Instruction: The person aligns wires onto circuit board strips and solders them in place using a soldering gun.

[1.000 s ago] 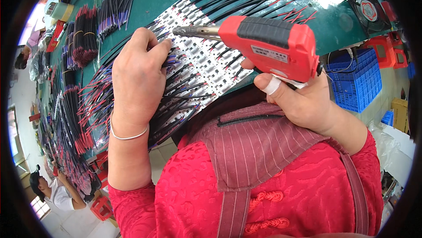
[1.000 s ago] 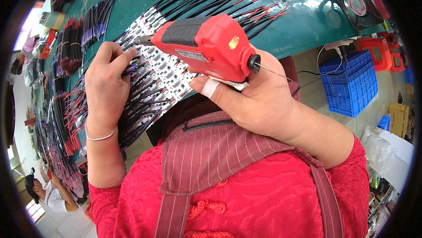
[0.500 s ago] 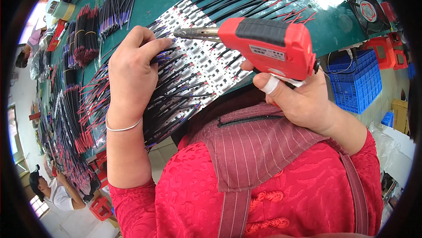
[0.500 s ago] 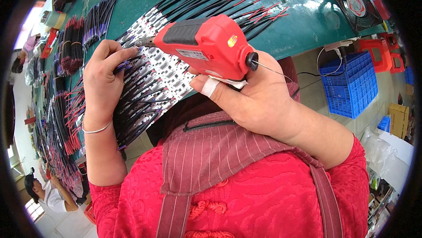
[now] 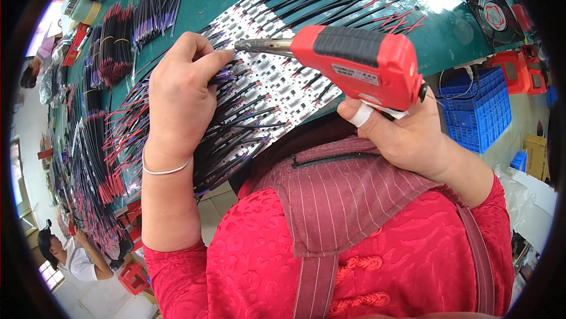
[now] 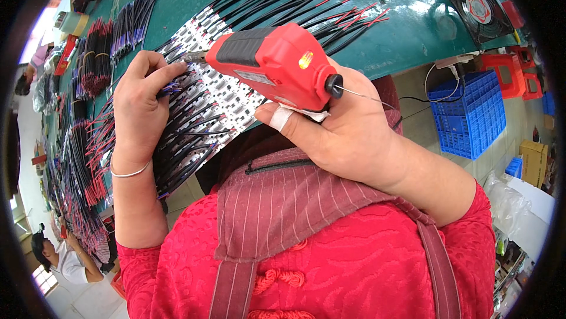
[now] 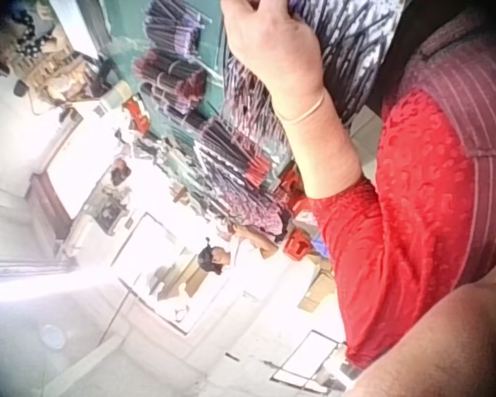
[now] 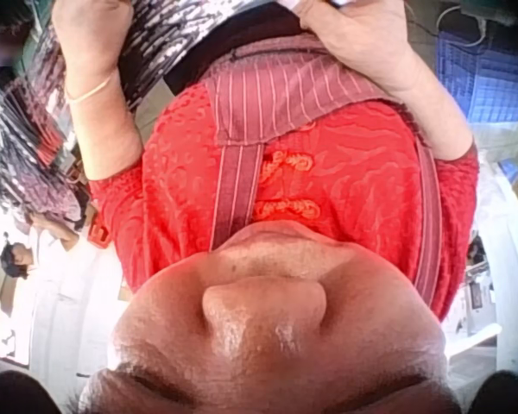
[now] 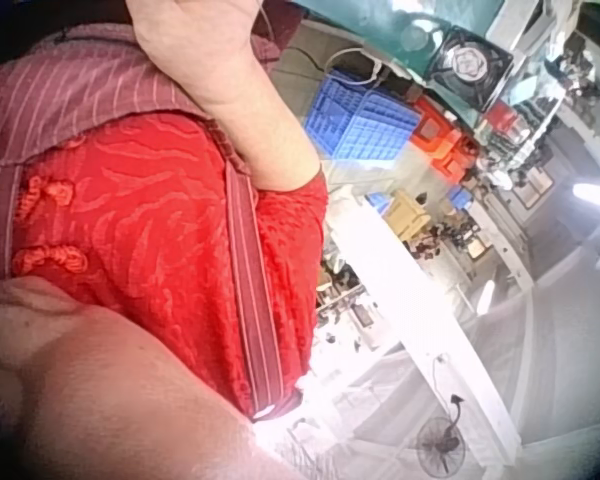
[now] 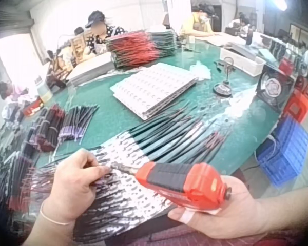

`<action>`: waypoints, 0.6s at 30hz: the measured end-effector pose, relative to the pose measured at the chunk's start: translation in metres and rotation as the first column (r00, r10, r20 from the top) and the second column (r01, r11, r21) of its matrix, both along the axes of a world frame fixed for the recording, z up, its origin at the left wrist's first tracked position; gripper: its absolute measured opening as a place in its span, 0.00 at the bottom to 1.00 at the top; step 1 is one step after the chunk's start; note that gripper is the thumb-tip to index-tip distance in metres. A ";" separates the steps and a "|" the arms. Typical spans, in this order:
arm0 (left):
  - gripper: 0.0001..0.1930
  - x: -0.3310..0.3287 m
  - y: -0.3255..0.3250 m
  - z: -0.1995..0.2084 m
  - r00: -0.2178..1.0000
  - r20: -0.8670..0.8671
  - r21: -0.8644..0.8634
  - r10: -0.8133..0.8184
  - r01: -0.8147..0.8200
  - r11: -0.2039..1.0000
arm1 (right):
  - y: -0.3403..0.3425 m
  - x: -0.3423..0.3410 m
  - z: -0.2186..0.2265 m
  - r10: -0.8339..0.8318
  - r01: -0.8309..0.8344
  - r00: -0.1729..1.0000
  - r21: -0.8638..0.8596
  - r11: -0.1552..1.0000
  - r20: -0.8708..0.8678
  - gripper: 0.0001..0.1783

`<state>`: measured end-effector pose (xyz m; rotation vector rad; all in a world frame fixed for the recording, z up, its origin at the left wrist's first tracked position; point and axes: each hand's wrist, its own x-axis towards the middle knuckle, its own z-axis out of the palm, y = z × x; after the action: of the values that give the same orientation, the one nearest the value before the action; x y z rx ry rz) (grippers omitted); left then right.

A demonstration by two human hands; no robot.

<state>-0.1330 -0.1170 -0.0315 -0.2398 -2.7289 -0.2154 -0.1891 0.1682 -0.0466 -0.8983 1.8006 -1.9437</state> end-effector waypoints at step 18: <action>0.24 0.000 0.008 0.001 1.000 -0.012 -0.079 0.004 -0.005 0.997 | 0.002 0.004 0.002 -0.069 0.069 0.988 0.002 0.998 0.140 0.16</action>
<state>-0.1333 -0.1092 -0.0307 -0.2564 -2.7290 -0.1051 -0.1854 0.1698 -0.0450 -0.6901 1.7702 -1.9986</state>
